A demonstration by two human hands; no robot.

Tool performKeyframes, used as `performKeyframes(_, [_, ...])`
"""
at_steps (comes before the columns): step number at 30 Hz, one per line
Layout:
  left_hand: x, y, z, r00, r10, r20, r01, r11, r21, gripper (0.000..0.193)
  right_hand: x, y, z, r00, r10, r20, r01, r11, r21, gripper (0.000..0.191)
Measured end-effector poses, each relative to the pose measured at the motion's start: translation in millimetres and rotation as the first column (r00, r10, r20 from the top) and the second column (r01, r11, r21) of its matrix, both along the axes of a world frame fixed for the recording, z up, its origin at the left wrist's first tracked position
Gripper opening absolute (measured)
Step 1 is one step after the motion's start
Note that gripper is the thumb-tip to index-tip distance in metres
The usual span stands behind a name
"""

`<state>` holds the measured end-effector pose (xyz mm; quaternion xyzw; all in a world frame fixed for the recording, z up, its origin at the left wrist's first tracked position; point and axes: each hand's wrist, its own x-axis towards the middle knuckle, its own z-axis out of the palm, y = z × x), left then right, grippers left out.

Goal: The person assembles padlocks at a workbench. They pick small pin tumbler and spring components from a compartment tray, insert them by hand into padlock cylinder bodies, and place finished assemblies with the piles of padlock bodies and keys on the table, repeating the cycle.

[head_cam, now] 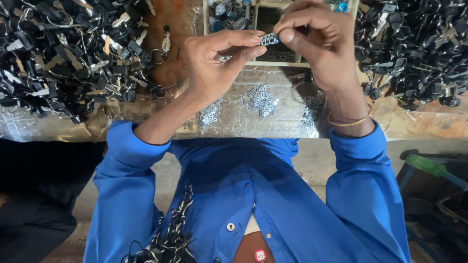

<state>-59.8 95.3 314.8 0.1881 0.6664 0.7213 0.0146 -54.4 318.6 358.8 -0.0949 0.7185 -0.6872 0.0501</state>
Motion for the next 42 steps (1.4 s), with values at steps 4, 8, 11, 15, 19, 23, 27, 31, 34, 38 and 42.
performKeyframes(4, [-0.7,-0.2,-1.5,1.000,0.009,-0.029,-0.010,1.000,-0.026,0.013,3.7,5.2,-8.5,0.996,0.056,0.071,-0.056,0.998,-0.011,0.009])
performKeyframes(8, [-2.4,-2.1,-2.1,0.997,0.021,-0.076,-0.026,0.997,-0.071,0.014,5.0,5.8,-12.5,0.994,0.056,0.089,-0.054,0.998,-0.028,0.007])
performKeyframes(11, [-2.2,-2.2,-2.5,0.995,0.033,-0.090,-0.041,0.995,-0.088,0.014,5.9,2.4,-7.7,0.998,0.052,0.041,-0.054,0.997,0.062,0.007])
performKeyframes(15, [-2.7,-2.9,-4.0,0.994,0.032,-0.108,-0.043,0.994,-0.097,0.014,7.4,-5.2,8.5,0.998,0.045,-0.046,-0.034,0.975,0.220,0.010])
performKeyframes(19, [-2.6,-2.5,-5.0,0.996,0.022,-0.084,-0.027,0.998,-0.059,0.013,6.2,-17.0,23.5,0.984,0.049,-0.173,0.018,0.930,0.366,0.012])
performKeyframes(23, [-3.1,-3.2,-5.0,0.989,0.040,-0.144,-0.055,0.993,-0.106,0.013,2.8,-20.3,33.8,0.886,0.204,-0.416,0.106,0.784,0.611,0.013])
performKeyframes(27, [-1.7,-3.2,-5.4,0.996,0.016,-0.085,-0.022,0.998,-0.064,0.012,1.7,-14.7,34.7,0.942,0.103,-0.319,0.074,0.865,0.497,0.011])
performKeyframes(31, [-2.3,-3.8,-7.1,0.995,0.020,-0.101,-0.025,0.999,-0.048,0.013,-2.0,-10.4,27.6,0.948,-0.054,-0.312,0.196,0.874,0.445,0.014])
performKeyframes(34, [0.0,-3.7,-7.1,0.999,0.008,-0.040,-0.009,1.000,-0.009,0.012,-5.0,-8.7,25.9,0.800,0.243,-0.548,0.300,0.629,0.717,0.018])
performKeyframes(38, [3.9,-2.9,-6.8,0.998,0.024,-0.054,-0.023,1.000,0.020,0.012,12.2,14.7,44.7,0.980,0.023,-0.199,0.131,0.680,0.721,0.024])
performKeyframes(42, [6.8,-6.2,-6.0,0.999,0.009,-0.039,-0.008,0.999,0.040,0.013,55.2,47.5,53.6,0.904,0.318,-0.284,0.131,0.428,0.894,0.017])
